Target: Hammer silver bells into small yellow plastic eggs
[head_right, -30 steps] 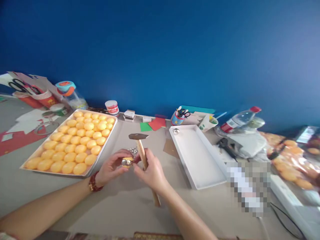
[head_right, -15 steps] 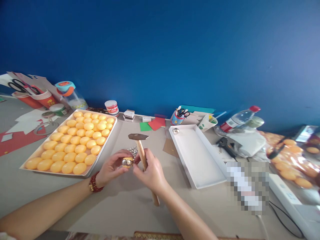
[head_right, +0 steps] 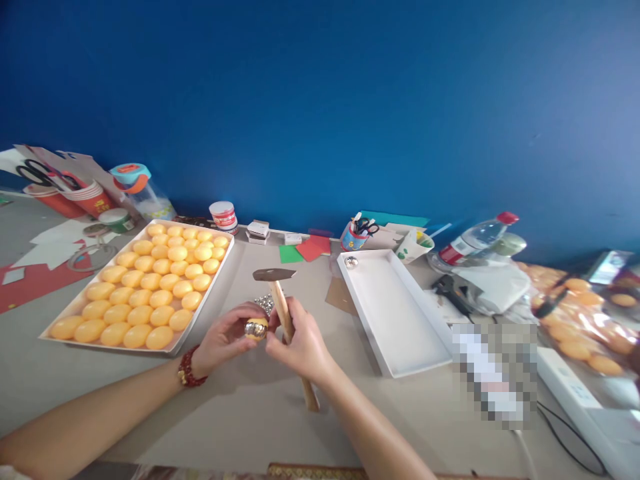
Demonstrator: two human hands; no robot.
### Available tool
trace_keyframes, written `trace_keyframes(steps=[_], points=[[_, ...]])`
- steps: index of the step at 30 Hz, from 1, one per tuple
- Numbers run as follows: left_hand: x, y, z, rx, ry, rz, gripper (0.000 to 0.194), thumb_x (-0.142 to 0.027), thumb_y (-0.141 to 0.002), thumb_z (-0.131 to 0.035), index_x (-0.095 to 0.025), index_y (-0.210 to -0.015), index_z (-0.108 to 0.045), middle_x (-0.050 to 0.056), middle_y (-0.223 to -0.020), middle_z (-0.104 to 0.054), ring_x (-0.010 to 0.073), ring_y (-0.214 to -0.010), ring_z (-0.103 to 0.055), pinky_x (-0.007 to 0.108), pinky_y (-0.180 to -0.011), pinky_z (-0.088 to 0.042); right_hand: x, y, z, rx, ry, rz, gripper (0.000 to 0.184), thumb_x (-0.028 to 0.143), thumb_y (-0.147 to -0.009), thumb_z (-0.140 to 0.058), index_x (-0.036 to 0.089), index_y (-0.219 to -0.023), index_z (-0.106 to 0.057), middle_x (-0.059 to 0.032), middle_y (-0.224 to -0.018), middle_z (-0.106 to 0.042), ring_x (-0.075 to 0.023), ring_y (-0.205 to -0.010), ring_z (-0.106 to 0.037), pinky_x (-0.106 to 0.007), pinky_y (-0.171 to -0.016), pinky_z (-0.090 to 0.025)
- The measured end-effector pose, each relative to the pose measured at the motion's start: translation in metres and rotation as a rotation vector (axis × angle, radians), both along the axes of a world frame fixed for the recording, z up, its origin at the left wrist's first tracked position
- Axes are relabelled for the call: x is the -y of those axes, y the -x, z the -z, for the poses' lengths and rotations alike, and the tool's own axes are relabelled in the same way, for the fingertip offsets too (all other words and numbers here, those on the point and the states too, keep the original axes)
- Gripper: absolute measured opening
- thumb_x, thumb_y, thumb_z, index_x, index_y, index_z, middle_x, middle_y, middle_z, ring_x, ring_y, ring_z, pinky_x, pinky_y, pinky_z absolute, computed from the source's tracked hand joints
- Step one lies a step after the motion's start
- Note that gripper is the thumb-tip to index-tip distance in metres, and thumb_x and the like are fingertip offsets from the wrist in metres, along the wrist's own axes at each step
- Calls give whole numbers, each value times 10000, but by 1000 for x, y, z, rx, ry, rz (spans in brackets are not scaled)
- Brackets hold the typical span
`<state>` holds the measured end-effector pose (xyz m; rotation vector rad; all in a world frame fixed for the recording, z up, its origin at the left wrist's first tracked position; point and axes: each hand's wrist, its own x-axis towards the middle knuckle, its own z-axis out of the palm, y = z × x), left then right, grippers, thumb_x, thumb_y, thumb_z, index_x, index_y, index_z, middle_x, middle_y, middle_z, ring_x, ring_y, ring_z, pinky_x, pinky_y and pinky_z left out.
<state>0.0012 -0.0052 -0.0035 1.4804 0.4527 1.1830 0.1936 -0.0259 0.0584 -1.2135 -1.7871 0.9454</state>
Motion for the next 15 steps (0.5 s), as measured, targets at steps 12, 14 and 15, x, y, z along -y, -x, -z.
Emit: trace_keyframes(steps=[12,14,15], points=[[2,0,-4,-9,15,57,353,-263,-807,-735,-196,-1141,-645,115,-1095,-617,258,-1100,-564,393,-930,-500,2,0,-3,-34,8,-57,269,87,-673,-564,229,-880,-466,38,-778,-548,-114,-599,-526,-215,-555,-444],[2,0,-4,-16,8,52,352,-259,-806,-735,-200,-1143,-647,116,-1101,-617,257,-1096,-569,392,-927,-503,1,0,-4,-33,12,-60,272,86,-670,-559,229,-882,-467,36,-780,-549,-116,-601,-529,-216,-557,-447],[2,0,-3,-18,6,48,353,-260,-805,-736,-200,-1142,-649,116,-1101,-618,257,-1091,-572,392,-924,-505,1,0,-4,-33,17,-63,273,86,-670,-557,230,-884,-468,36,-779,-551,-117,-603,-531,-216,-559,-449]])
